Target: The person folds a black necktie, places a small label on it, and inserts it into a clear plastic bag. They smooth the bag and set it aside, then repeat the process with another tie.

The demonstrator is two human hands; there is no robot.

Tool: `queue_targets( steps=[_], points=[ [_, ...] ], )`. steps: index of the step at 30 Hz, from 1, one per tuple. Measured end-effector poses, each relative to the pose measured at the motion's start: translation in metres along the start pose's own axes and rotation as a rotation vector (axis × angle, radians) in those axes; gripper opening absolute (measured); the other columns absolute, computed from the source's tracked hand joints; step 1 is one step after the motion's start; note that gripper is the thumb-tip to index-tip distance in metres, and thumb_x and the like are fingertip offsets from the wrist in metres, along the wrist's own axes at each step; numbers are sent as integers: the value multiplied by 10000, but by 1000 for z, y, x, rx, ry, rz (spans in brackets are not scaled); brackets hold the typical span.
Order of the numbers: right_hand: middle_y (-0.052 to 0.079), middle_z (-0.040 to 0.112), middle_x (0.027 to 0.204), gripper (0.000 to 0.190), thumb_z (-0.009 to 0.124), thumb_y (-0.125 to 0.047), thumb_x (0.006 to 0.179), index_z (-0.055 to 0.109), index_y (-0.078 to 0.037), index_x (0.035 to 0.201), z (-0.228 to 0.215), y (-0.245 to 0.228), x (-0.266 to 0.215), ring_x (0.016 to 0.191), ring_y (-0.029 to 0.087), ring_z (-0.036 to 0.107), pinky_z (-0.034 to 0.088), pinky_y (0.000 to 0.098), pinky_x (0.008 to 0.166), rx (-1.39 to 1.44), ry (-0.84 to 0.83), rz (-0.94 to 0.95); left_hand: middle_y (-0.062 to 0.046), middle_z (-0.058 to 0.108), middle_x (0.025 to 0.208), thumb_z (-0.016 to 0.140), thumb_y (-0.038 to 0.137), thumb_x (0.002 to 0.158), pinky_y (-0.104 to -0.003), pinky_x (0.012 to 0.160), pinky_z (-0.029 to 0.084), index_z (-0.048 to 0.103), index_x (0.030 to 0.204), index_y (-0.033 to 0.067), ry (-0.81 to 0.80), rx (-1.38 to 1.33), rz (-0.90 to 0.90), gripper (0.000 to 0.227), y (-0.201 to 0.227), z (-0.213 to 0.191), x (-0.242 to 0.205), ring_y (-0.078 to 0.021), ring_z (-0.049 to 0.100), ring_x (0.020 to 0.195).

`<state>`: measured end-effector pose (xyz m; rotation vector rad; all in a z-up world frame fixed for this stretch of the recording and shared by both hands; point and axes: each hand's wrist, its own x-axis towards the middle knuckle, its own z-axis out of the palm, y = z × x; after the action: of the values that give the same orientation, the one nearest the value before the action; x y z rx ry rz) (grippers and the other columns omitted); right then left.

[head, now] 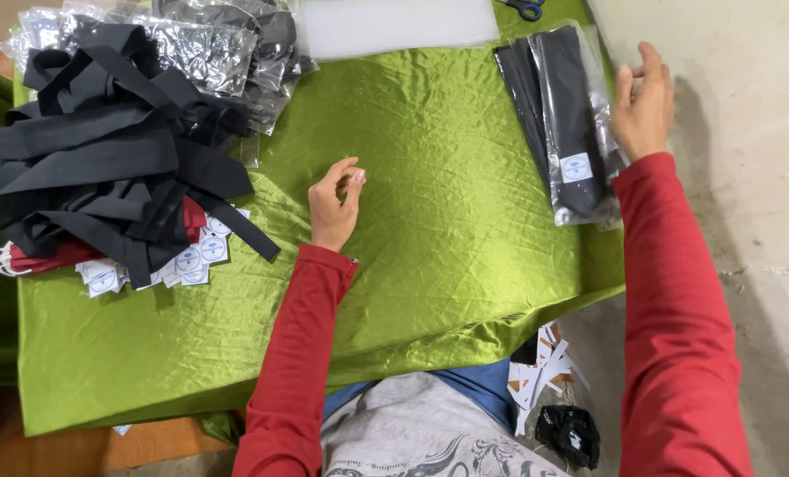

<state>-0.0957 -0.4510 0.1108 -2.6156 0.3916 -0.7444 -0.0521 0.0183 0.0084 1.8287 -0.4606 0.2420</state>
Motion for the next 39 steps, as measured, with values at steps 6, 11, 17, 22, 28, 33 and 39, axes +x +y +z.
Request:
queue_targets(
  steps=[6, 11, 17, 22, 28, 33, 39],
  points=[
    [261, 527, 1422, 682, 680, -581, 1004, 663, -53, 1436, 12, -62, -90, 1408, 552, 354, 274, 784, 1026, -396, -117, -293, -163, 767, 993, 653, 168, 1049, -360, 742, 626, 699, 1210, 2, 6, 1, 27, 235, -18, 4, -2, -299, 753, 867],
    [219, 654, 1359, 540, 801, -438, 959, 726, -105, 1378, 42, -47, -107, 1490, 484, 348, 185, 728, 1093, -535, -61, -326, -174, 765, 991, 648, 149, 1049, -373, 732, 634, 703, 1198, -4, 4, 0, 41, 221, -22, 5, -1, -307, 754, 856],
    [102, 697, 1027, 567, 814, -515, 887, 680, -164, 1312, 63, -37, -106, 1107, 317, 593, 438, 467, 825, -577, -26, -291, -185, 762, 989, 645, 127, 1044, -374, 718, 631, 705, 1188, -13, 14, -2, 50, 209, -24, 6, -1, -320, 755, 853],
    [123, 715, 971, 592, 849, -340, 874, 625, -122, 1377, 65, -55, -109, 980, 350, 667, 523, 499, 752, -292, -153, -94, -186, 761, 983, 637, 124, 1047, -366, 712, 631, 705, 1185, -17, 12, -6, 46, 208, -18, 4, -3, -307, 756, 846],
    [117, 594, 853, 476, 802, 117, 842, 689, -57, 1270, 41, -57, -90, 799, 347, 664, 541, 413, 734, 286, -31, -155, -191, 757, 975, 647, 85, 1028, -356, 709, 629, 705, 1179, -20, 14, -19, 43, 193, -15, 3, -2, -299, 757, 837],
    [80, 522, 1018, 429, 763, 130, 1052, 654, -36, 1432, -29, 3, -30, 925, 223, 657, 551, 325, 787, 441, -80, -76, -198, 753, 981, 640, 69, 1029, -368, 711, 634, 700, 1178, -25, 7, -16, 43, 186, -15, 3, -2, -307, 758, 842],
    [284, 618, 1351, 504, 569, 107, 953, 666, -16, 1432, -32, 38, -19, 1130, 482, 614, 452, 604, 983, -46, -248, -162, -126, 770, 1044, 647, 63, 1000, -324, 853, 636, 700, 1201, -3, -26, 94, -9, 218, 0, 0, -1, -219, 744, 915]
  ],
)
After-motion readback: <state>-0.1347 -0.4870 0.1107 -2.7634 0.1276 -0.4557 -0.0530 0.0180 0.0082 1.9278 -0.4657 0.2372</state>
